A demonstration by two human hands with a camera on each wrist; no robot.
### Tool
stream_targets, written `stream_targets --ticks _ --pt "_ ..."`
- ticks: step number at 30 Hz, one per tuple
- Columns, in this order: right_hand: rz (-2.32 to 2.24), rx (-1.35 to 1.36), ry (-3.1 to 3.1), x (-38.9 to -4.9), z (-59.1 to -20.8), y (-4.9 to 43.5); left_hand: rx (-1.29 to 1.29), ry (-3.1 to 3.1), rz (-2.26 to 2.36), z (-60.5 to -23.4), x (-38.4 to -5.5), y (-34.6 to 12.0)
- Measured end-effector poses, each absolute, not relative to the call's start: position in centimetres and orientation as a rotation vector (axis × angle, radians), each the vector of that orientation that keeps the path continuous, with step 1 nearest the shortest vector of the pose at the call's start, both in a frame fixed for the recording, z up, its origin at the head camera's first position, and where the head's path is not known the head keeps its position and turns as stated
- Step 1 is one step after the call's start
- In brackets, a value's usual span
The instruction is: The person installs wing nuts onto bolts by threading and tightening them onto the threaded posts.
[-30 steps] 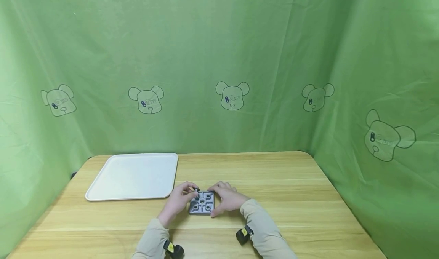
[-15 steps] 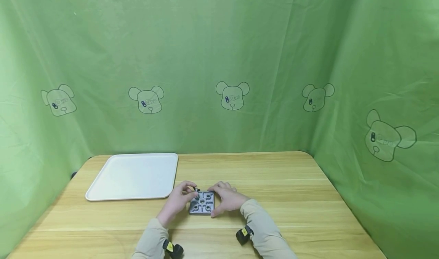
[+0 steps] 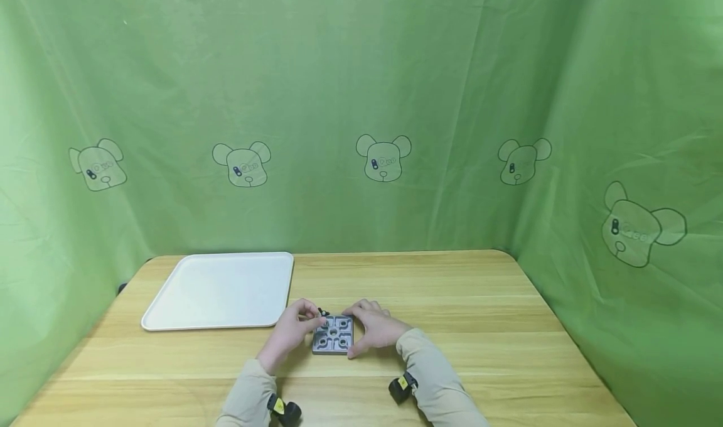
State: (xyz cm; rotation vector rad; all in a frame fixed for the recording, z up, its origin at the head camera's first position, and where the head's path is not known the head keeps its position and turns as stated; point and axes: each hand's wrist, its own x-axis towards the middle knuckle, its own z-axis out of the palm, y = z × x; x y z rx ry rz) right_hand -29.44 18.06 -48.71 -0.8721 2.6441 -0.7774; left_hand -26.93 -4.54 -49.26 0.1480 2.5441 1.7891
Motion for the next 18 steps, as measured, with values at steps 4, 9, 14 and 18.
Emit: stream_targets --ticks 4,9,14,18 --pt "-0.773 -0.879 2.649 -29.44 -48.69 18.0 0.16 2.564 1.775 -49.35 -26.98 -4.49" --pt "-0.772 -0.89 2.649 -29.43 -48.58 17.95 0.177 2.579 1.765 -49.34 -26.97 -4.4" --pt "-0.764 -0.892 2.656 -29.41 -48.61 17.95 0.18 2.591 1.759 -49.34 -26.9 -4.25" --pt "-0.765 -0.889 2.657 -29.37 -48.59 17.95 0.18 2.584 1.777 -49.29 -26.77 -4.13"
